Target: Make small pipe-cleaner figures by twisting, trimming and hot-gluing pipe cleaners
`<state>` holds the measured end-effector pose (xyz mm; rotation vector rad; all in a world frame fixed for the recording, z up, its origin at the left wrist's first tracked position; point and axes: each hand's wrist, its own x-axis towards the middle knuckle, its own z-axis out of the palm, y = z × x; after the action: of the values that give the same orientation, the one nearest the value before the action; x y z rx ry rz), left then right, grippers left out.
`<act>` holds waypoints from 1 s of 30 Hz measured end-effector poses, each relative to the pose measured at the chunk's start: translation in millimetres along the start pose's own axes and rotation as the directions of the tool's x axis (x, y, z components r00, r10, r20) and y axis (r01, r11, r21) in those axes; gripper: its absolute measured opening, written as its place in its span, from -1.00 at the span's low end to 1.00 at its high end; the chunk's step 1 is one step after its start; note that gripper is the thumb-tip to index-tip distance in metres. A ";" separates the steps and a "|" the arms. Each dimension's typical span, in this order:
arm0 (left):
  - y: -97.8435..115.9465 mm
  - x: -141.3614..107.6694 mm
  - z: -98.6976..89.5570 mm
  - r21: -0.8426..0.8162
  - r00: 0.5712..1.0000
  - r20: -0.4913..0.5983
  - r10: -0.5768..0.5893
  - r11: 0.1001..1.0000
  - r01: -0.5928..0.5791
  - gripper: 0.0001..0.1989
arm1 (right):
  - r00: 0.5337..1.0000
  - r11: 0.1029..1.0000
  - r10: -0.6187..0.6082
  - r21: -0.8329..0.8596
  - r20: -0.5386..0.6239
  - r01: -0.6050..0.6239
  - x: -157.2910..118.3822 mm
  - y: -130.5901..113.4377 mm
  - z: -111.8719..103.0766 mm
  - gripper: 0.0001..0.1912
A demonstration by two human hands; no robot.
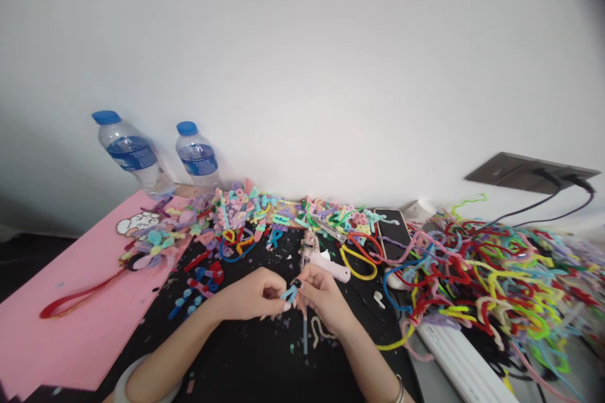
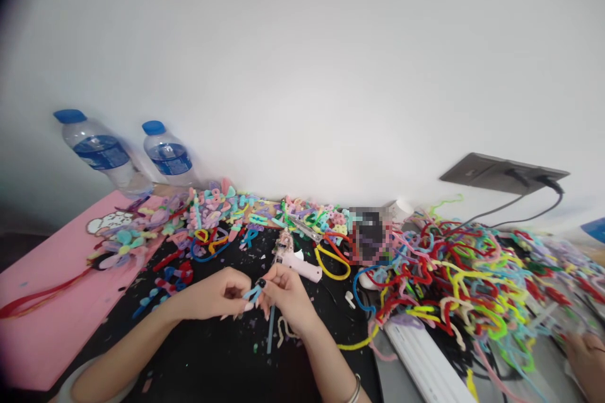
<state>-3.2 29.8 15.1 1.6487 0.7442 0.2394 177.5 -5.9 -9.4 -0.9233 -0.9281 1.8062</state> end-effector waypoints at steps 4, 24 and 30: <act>5.9 -0.8 -4.8 0.044 0.989 -0.137 0.053 0.998 -0.048 -0.74 | 0.997 0.998 -0.051 0.043 -0.066 0.054 1.7 -1.2 1.8 -0.76; -4.9 5.1 4.1 0.178 0.843 -0.484 0.234 0.970 -0.167 -0.90 | 0.986 0.981 -0.128 0.131 -0.103 0.141 2.2 -1.5 0.0 -0.82; -5.5 4.5 2.4 0.167 0.831 -0.514 0.214 0.975 -0.148 -0.90 | 0.986 0.976 -0.150 0.147 -0.073 0.159 1.7 -0.9 2.1 -0.82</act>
<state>-0.3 30.7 8.3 1.7895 1.0293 0.8289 175.4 -4.5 -8.1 -0.7845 -0.7896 1.6814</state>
